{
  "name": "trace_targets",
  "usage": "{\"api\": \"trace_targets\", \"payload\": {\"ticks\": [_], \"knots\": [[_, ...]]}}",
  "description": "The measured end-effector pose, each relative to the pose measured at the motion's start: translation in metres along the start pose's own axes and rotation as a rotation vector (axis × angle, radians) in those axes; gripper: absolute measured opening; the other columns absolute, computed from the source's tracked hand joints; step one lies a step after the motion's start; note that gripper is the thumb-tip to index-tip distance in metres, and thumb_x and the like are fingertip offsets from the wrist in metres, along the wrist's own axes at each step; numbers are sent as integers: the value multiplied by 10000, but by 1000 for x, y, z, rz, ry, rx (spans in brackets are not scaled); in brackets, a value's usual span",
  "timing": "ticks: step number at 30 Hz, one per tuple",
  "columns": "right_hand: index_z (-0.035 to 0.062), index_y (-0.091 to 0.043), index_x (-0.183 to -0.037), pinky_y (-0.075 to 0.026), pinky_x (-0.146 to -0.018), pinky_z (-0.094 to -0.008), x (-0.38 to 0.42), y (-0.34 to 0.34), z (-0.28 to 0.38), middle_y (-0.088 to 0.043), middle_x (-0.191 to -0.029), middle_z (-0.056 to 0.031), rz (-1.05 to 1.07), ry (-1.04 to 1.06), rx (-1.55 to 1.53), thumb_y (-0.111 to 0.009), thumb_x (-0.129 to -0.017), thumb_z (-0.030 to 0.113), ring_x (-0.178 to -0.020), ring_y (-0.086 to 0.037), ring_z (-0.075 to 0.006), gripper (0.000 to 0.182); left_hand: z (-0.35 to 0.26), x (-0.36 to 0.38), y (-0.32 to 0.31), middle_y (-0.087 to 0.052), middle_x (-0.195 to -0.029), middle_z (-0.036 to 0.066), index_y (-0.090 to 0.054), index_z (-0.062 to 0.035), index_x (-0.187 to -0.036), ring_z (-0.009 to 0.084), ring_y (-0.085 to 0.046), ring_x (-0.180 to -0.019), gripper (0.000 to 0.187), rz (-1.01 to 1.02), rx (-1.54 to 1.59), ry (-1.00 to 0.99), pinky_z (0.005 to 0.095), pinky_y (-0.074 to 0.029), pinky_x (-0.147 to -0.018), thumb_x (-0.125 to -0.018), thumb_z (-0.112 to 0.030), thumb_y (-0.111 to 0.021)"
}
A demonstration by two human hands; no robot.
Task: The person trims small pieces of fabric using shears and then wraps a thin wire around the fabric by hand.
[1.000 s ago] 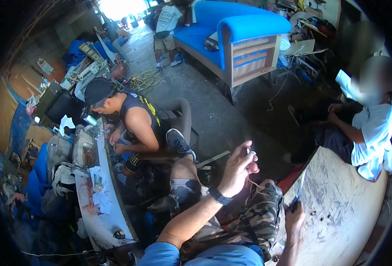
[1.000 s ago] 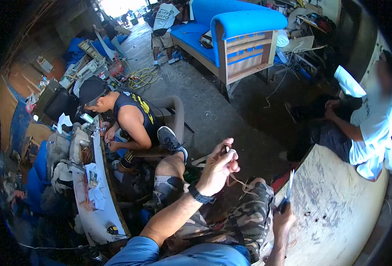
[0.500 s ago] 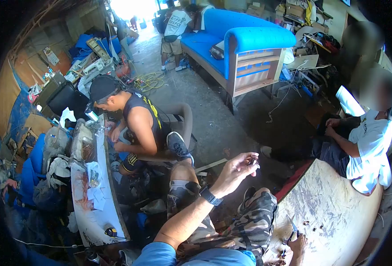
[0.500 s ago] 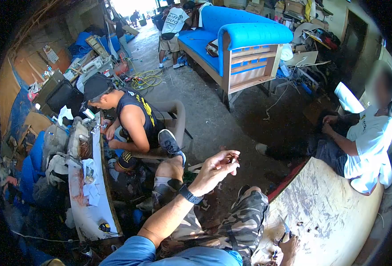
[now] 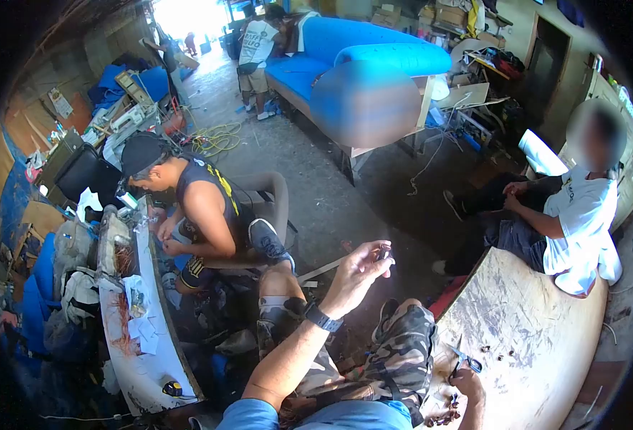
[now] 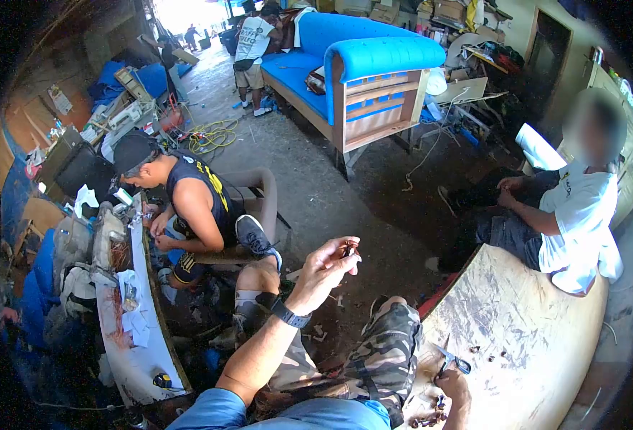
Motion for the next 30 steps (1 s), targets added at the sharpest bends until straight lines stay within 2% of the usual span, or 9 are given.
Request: {"api": "trace_targets", "payload": {"ticks": [3, 4, 6, 10, 14, 19, 25, 26, 30], "knots": [[28, -759, -996, -559, -815, -483, 5, 19, -9, -743, -979, -207, -244, 77, 339, -885, -721, 280, -924, -701, -383, 394, -3, 0, 1, -671, -1046, -9, -623, -47, -1377, 53, -638, -879, 396, 11, -34, -18, 193, -491, -692, -1007, -156, -713], [40, -723, -1072, -535, -854, -501, 14, 31, 15, -711, -1026, -222, -591, 364, 341, -870, -767, 261, -988, -664, -422, 404, -2, 1, -1, -671, -1069, 7, -617, -34, -1379, 69, -644, -899, 396, 12, -35, -29, 215, -517, -742, -1010, -146, -707], [14, -703, -1103, -520, -898, -495, 27, 79, 121, -701, -1056, -225, -601, 245, 36, -780, -856, 168, -1034, -645, -435, 301, -1, 4, -11, -668, -1120, 47, -599, -11, -1392, 110, -654, -949, 397, 61, 3, 1, 270, -562, -866, -1018, -113, -686], [19, -699, -1229, -558, -911, -368, 54, 131, 346, -759, -1104, -142, -270, 465, -445, -695, -1002, 287, -1036, -728, -242, 352, -1, 14, -34, -681, -1139, 61, -536, -8, -1458, 115, -665, -973, 472, 199, -66, 42, 277, -556, -903, -1021, -110, -684], [-2, -658, -1303, -541, -780, -326, 43, 132, 442, -712, -977, -81, 45, 740, -605, -653, -1033, 421, -838, -620, -141, 502, -15, 23, -46, -702, -1034, 34, -452, -51, -1544, 87, -642, -932, 590, 268, -286, -10, 260, -534, -842, -1013, -119, -702], [11, -679, -1226, -532, -665, -242, 14, 103, 452, -689, -935, -16, 317, 678, -767, -678, -1031, 368, -752, -601, -69, 407, -16, 25, -44, -660, -897, 28, -448, -68, -1554, 78, -555, -803, 594, 315, -390, -101, 258, -482, -735, -1017, -122, -696], [23, -665, -1139, -582, -656, -260, 0, 96, 431, -681, -912, -30, 329, 613, -1295, -715, -1013, 261, -727, -657, -95, 274, -17, 25, -41, -619, -856, 51, -675, 14, -1040, 121, -579, -792, 249, 271, -624, -63, 302, -483, -748, -1083, -215, -586], [26, -664, -1140, -592, -658, -274, 0, 94, 431, -687, -916, -41, 340, 609, -1320, -704, -1018, 241, -717, -659, -105, 250, -22, 24, -42, -631, -899, 63, -639, 16, -862, 134, -584, -826, 342, 236, -527, -83, 301, -474, -796, -1094, -221, -558], [25, -662, -1122, -586, -656, -280, 5, 90, 429, -662, -865, -31, 326, 614, -1465, -657, -1042, 211, -730, -651, -112, 203, -26, 21, -36, -661, -978, 65, -627, -12, -915, 125, -585, -903, 275, 78, -64, -157, 293, -476, -818, -1101, -188, -528]]}}
Point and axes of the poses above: each hand's wrist, its own x-axis away from the middle knuckle, its own y-axis out of the back of the hand, z = x × y, the point moved 9 cm from there along -x, towards the middle knuckle
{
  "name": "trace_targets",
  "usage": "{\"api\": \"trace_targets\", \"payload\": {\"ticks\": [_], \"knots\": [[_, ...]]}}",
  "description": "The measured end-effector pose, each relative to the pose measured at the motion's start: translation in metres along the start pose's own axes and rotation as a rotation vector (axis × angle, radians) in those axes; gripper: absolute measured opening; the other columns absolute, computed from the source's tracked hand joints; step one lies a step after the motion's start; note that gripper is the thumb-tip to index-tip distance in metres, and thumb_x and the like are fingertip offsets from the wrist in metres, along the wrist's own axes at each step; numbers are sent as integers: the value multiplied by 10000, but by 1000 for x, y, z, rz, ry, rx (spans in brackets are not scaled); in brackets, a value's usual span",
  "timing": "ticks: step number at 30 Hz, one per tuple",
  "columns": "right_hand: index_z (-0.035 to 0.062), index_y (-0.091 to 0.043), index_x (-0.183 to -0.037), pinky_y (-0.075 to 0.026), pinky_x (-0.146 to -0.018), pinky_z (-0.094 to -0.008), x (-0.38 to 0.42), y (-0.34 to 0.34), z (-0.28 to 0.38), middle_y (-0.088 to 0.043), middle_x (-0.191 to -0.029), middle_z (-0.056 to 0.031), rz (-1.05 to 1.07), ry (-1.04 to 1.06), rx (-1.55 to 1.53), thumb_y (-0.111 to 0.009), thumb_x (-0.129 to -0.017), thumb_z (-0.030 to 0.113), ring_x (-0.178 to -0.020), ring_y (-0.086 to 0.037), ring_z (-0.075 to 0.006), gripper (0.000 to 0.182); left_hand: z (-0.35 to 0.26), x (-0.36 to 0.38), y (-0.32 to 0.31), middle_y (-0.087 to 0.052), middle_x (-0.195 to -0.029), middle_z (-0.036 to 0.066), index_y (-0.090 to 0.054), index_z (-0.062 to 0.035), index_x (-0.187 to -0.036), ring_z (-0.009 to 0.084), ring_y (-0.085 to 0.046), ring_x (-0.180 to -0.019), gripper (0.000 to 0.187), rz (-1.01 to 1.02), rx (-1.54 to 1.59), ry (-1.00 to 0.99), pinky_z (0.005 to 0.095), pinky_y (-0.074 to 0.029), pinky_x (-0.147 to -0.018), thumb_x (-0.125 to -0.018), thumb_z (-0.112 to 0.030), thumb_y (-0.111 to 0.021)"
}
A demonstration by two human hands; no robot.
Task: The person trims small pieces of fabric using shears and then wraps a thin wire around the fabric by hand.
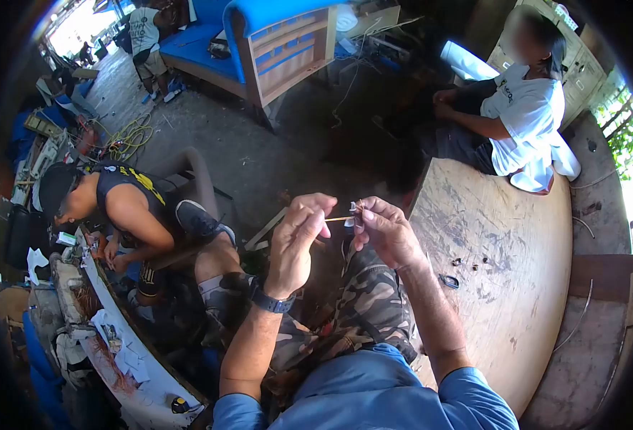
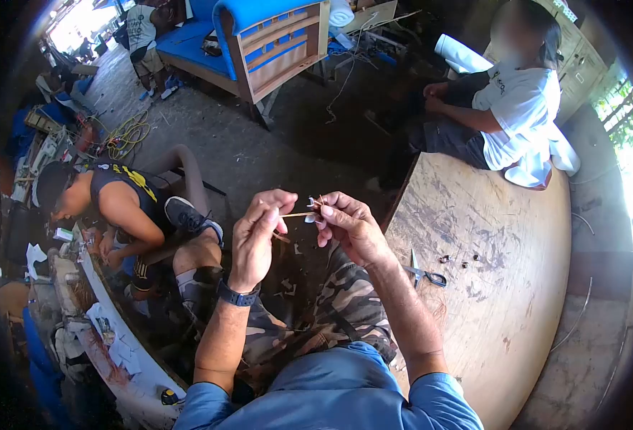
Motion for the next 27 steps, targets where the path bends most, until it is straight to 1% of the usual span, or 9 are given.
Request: {"api": "trace_targets", "payload": {"ticks": [3, 4, 7, 11, 16, 20, 23, 25, 27], "knots": [[25, -659, -1109, -581, -647, -289, 2, -2, -13, -647, -844, -27, -110, 21, -84, -626, -1058, 219, -707, -624, -105, 204, 13, 4, -12, -641, -969, 80, -597, -16, -906, 136, -586, -902, 294, 64, 410, 1, 295, -470, -860, -1118, -182, -480], [24, -657, -1110, -578, -645, -293, 3, -2, -15, -646, -846, -29, -129, 42, -115, -618, -1061, 219, -704, -616, -102, 205, 14, 4, -16, -568, -913, 87, -521, -42, -864, 203, -584, -896, 324, 84, 420, 5, 468, -476, -1104, -1137, -180, -415], [20, -649, -1113, -571, -637, -303, 5, 0, -14, -642, -854, -35, -179, 112, -203, -595, -1071, 220, -693, -591, -93, 211, 8, 2, -25, -488, -835, 49, -506, -54, -851, 175, -525, -813, 327, 130, 457, -47, 481, -509, -1078, -1135, -177, -400], [32, -636, -1153, -576, -640, -299, 5, -9, -19, -638, -868, -35, -158, 121, -217, -606, -1068, 220, -723, -584, -90, 209, 24, -2, -6, -484, -809, 29, -495, -76, -822, 162, -532, -789, 352, -48, 506, 65, 490, -530, -1060, -1131, -199, -380], [-1, -631, -1243, -593, -716, -300, 7, -18, -34, -664, -985, -59, -66, 162, -111, -649, -1039, 144, -780, -603, -95, 251, 29, -6, 13, -391, -710, -38, -550, -125, -895, 87, -403, -618, 285, -170, 799, 88, 289, -497, -673, -1126, -268, -465], [-30, -632, -1275, -589, -737, -291, 8, -11, -26, -678, -1040, -51, -149, 264, 40, -652, -1035, 115, -804, -611, -85, 281, 27, -3, 28, -375, -723, -73, -563, -146, -1104, 19, -293, -554, 88, -282, 474, 118, 178, -220, -461, -1108, -230, -538], [-19, -643, -1285, -571, -766, -280, 12, -3, -7, -681, -1064, -44, -158, 324, 151, -661, -1032, 121, -816, -617, -94, 290, -5, -5, 23, -529, -790, -59, -641, -91, -1163, 25, -419, -626, 145, -141, -347, -190, 209, -353, -560, -1075, -199, -598], [-7, -650, -1294, -558, -783, -275, 17, -12, 5, -675, -1077, -44, -108, 311, 259, -662, -1031, 114, -838, -622, -98, 291, -11, -2, 0, -604, -826, -27, -703, -18, -1075, 59, -503, -706, 181, 14, -488, -60, 250, -399, -617, -1049, -178, -623], [-2, -671, -1286, -538, -797, -268, 16, -16, 12, -646, -1085, -46, -66, 348, 294, -674, -1023, 124, -888, -627, -104, 291, 15, 2, -10, -729, -865, 64, -721, -13, -1055, 112, -621, -747, 230, 253, -568, 94, 297, -469, -645, -1037, -226, -636]]}}
Point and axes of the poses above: each hand's wrist, its own x-axis away from the middle knuckle, its own y-axis out of the back of the hand, z = x × y, the point moved 9 cm from there along -x, towards the middle knuckle
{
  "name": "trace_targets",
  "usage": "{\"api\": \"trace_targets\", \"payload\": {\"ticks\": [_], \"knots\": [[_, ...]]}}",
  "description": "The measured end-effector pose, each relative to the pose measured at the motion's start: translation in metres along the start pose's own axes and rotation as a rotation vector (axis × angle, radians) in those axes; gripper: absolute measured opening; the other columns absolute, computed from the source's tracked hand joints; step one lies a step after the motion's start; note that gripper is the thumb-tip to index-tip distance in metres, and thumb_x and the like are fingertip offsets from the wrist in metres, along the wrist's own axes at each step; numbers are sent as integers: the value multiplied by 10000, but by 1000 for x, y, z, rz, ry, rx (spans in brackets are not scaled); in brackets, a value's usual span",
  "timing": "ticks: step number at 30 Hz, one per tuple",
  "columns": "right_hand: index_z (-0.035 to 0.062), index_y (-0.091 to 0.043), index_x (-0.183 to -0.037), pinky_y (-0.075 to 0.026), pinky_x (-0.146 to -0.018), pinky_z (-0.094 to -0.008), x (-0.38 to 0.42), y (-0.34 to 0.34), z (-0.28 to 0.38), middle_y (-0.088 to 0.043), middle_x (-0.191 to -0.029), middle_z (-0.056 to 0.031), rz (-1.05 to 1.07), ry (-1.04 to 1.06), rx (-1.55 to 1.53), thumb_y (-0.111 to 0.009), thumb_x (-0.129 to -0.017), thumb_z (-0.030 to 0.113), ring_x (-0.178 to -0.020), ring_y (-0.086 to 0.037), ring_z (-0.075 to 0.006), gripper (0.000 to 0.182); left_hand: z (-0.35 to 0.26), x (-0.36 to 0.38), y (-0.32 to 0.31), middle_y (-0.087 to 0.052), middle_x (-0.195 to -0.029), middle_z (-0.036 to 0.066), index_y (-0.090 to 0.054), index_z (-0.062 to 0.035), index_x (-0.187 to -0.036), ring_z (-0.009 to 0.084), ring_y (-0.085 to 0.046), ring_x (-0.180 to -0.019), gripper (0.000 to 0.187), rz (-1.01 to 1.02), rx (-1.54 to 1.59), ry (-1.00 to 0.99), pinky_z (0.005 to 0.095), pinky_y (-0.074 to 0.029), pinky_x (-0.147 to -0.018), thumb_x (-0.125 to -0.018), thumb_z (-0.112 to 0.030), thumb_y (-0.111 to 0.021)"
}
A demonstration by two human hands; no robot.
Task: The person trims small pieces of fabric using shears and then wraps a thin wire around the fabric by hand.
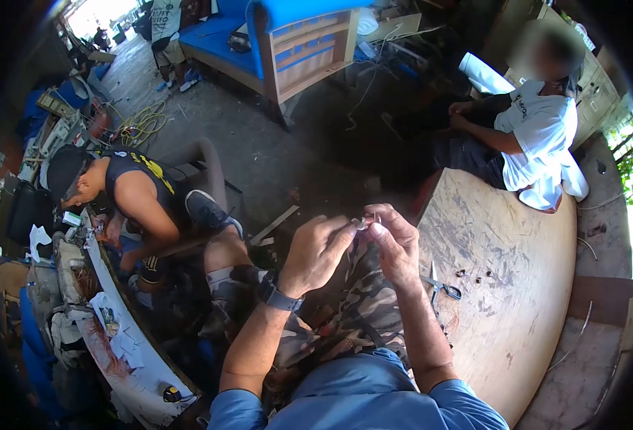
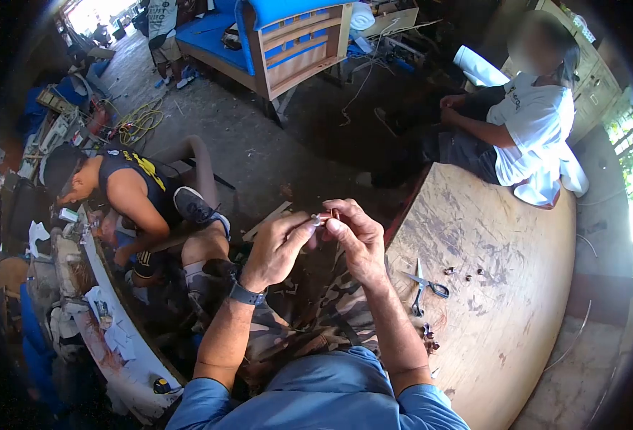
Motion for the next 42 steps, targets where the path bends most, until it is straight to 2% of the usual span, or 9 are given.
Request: {"api": "trace_targets", "payload": {"ticks": [3, 7, 11, 15, 18, 23, 32, 39, 42], "knots": [[-12, -683, -1269, -533, -790, -267, -5, 6, 1, -615, -1072, -46, 12, 50, 49, -676, -1026, 150, -887, -622, -109, 292, 6, 1, -3, -738, -844, 80, -742, -1, -1053, 113, -672, -816, 233, -21, 341, 108, 298, -508, -692, -1033, -215, -653], [-14, -668, -1292, -533, -787, -274, -5, 0, -5, -599, -1092, -51, 65, -24, 42, -652, -1043, 168, -868, -614, -116, 309, -5, -1, 4, -611, -760, -21, -769, -2, -1021, 39, -483, -658, 210, -155, 276, 21, 253, -357, -550, -1023, -199, -696], [-31, -613, -1334, -534, -756, -288, 1, -4, 32, -598, -1079, -97, -94, 208, 781, -644, -1044, 200, -846, -606, -152, 371, -2, 0, 12, -752, -790, 91, -765, 10, -976, 147, -682, -682, 130, -273, 162, 29, 297, -517, -625, -980, -112, -722], [-8, -641, -1224, -556, -686, -335, 11, -22, 48, -664, -875, -100, -117, 275, 880, -730, -963, 98, -751, -665, -204, 295, -4, 5, 11, -735, -787, 134, -755, -4, -969, 215, -692, -652, 113, -359, -33, -76, 308, -515, -596, -963, -115, -737], [-9, -660, -1155, -565, -690, -351, 4, -21, 43, -675, -882, -136, -98, 255, 902, -712, -971, 72, -747, -680, -227, 208, -18, 8, 7, -716, -763, 142, -746, -7, -983, 233, -686, -635, 109, -334, -108, -120, 312, -511, -583, -962, -114, -736], [-26, -666, -1091, -566, -680, -252, 4, 3, 22, -672, -857, -37, -170, 4, 461, -616, -1063, 106, -745, -628, -79, 144, -6, 4, 6, -712, -743, 88, -742, 1, -1004, 124, -643, -635, 150, -228, 124, -56, 283, -488, -581, -1002, -145, -707], [-15, -671, -1063, -572, -677, -247, 7, 15, 4, -652, -815, -17, -229, -68, -31, -633, -1059, 127, -702, -586, -55, 147, 1, -1, 2, -722, -797, 34, -752, 3, -1025, 68, -606, -702, 212, -95, 250, 22, 252, -472, -618, -1022, -202, -697], [1, -677, -1094, -559, -717, -302, 6, 13, 13, -675, -972, -57, -24, -74, 568, -696, -973, 84, -822, -641, -119, 148, 1, 1, 5, -747, -815, 119, -748, -12, -1004, 210, -704, -697, 154, -150, 78, -22, 342, -517, -617, -986, -162, -716], [-1, -677, -1134, -563, -728, -317, -1, -1, 42, -669, -962, -68, 49, 73, 801, -714, -928, 45, -830, -647, -153, 214, -11, 3, 1, -664, -698, 80, -734, -9, -979, 117, -582, -582, 120, -191, -153, -195, 295, -438, -521, -976, -128, -732]]}}
Point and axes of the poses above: each hand's wrist, its own x-axis away from the middle knuckle, its own y-axis out of the back of the hand, z = x × y, the point moved 9 cm from there along -x, towards the middle knuckle
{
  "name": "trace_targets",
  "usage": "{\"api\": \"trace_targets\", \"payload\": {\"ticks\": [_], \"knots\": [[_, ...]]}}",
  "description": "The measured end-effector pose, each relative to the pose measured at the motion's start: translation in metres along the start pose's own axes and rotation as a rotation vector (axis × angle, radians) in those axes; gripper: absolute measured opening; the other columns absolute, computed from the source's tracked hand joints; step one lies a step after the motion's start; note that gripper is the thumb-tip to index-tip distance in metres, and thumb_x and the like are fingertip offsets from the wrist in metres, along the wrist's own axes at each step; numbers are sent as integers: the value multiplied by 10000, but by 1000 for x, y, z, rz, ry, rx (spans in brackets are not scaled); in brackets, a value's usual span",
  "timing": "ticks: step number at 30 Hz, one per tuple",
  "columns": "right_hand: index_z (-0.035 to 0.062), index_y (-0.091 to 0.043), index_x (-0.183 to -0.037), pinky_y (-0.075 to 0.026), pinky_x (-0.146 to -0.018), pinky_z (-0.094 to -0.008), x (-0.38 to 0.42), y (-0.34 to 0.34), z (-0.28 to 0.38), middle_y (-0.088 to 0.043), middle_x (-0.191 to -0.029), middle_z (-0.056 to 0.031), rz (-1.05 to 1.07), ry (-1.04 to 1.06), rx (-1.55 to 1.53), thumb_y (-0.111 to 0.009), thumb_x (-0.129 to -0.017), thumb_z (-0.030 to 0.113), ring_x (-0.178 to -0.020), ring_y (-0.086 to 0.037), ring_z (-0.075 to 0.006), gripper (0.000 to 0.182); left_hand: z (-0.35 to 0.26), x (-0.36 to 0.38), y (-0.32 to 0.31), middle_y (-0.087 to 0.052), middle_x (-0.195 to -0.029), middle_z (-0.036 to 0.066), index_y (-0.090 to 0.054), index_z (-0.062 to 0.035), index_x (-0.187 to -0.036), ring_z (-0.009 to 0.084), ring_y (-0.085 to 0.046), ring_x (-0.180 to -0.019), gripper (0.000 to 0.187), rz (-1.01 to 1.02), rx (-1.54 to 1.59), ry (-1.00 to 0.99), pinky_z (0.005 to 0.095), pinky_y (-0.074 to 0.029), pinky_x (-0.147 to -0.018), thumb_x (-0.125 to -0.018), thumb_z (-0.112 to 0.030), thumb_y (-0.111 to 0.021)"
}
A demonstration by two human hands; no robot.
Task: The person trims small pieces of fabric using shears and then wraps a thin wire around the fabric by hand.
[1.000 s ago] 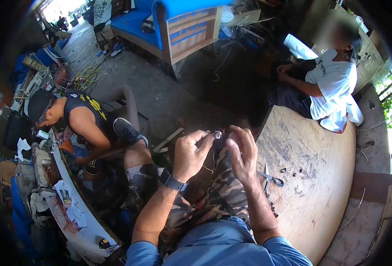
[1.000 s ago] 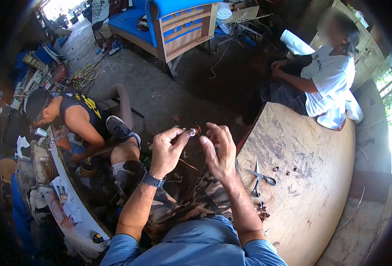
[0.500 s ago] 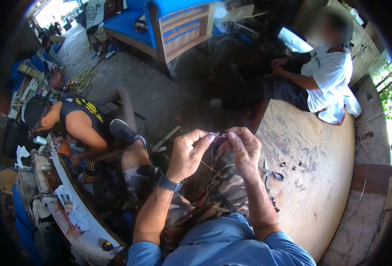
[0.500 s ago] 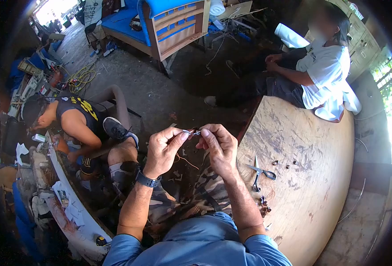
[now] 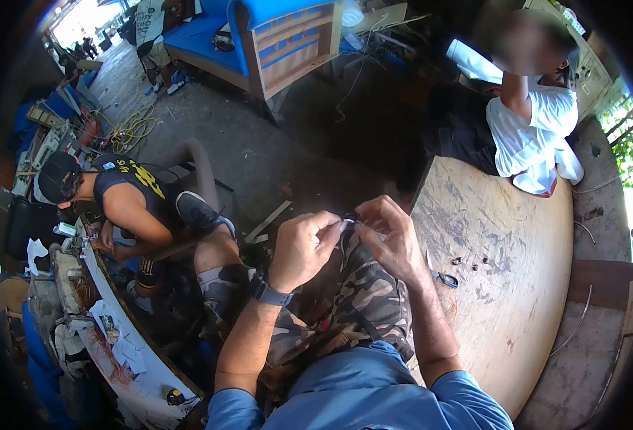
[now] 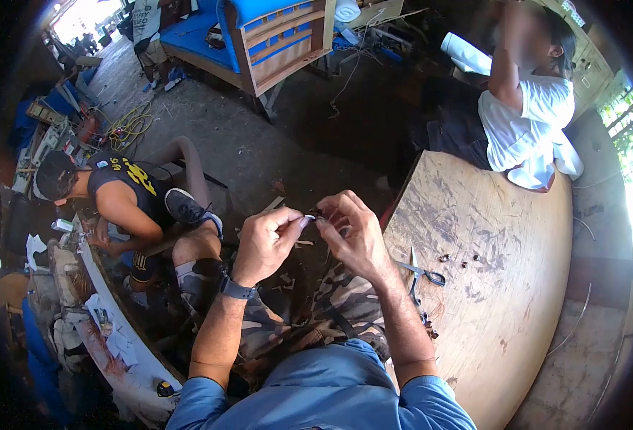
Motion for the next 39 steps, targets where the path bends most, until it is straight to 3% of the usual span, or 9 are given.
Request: {"api": "trace_targets", "payload": {"ticks": [1, 5, 8, 16, 21, 26, 28, 33, 39], "knots": [[-14, -695, -1104, -572, -732, -335, -3, 1, 10, -675, -951, -112, 19, 18, 37, -713, -902, 22, -821, -685, -225, 205, -3, 1, -2, -693, -734, 131, -729, -19, -982, 222, -667, -620, 89, 23, -61, -36, 349, -500, -558, -935, -91, -751], [-41, -721, -971, -589, -738, -393, -7, 2, 12, -684, -938, -171, 43, 130, 193, -706, -893, 22, -835, -715, -347, 102, -22, 0, -4, -700, -743, 125, -722, -28, -944, 302, -689, -672, 63, 33, -218, -151, 398, -527, -601, -917, -78, -750], [-48, -702, -977, -592, -737, -409, -8, 1, 1, -688, -934, -166, 89, 35, 236, -704, -898, 41, -832, -717, -339, 119, -24, 1, -3, -690, -726, 115, -716, -37, -940, 315, -677, -669, 59, -5, -229, -148, 412, -524, -607, -914, -78, -749], [-40, -653, -955, -498, -623, -279, 2, 2, -47, -676, -817, -96, -208, -275, -110, -646, -954, 76, -709, -627, -133, 116, -46, 8, -5, -691, -713, 105, -707, -48, -960, 274, -645, -583, 52, -149, -326, -318, 373, -493, -543, -940, -84, -738], [-10, -652, -940, -445, -610, -239, 9, -8, -59, -642, -778, -8, -262, -303, -603, -622, -979, 111, -716, -553, -51, 131, -5, 1, -2, -685, -693, 109, -736, -46, -1019, 228, -670, -597, 145, -2, 12, 163, 356, -502, -552, -946, -170, -755], [-6, -617, -931, -420, -585, -254, 8, -8, -28, -579, -744, 7, -87, -159, -312, -625, -964, 104, -676, -514, -51, 115, 18, 4, -10, -752, -807, 155, -765, -17, -1043, 209, -740, -695, 199, -11, 206, 226, 339, -534, -605, -963, -198, -745], [-20, -602, -945, -447, -597, -265, 9, -7, -22, -583, -783, -33, -65, -118, -193, -627, -948, 74, -690, -542, -77, 97, 17, 4, -13, -716, -755, 72, -747, 16, -1006, 61, -638, -695, 121, 52, 191, 276, 261, -506, -613, -970, -97, -725], [-12, -676, -1136, -593, -757, -399, 7, -16, 8, -665, -931, -162, 46, 15, 152, -699, -881, 28, -846, -713, -305, 259, -2, 4, -6, -695, -710, 124, -732, -47, -967, 248, -664, -574, 77, -46, -118, 49, 349, -492, -538, -906, -84, -762], [-12, -683, -1094, -594, -771, -410, 13, -21, 10, -719, -970, -161, -16, 268, 507, -717, -859, 14, -885, -715, -343, 239, 2, 7, -18, -707, -757, 144, -705, -52, -966, 316, -709, -682, 93, -17, -197, -5, 405, -538, -588, -884, -63, -747]]}}
Point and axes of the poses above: each hand's wrist, its own x-axis away from the middle knuckle, its own y-axis out of the back of the hand, z = x × y, the point moved 9 cm from there along -x, towards the middle knuckle
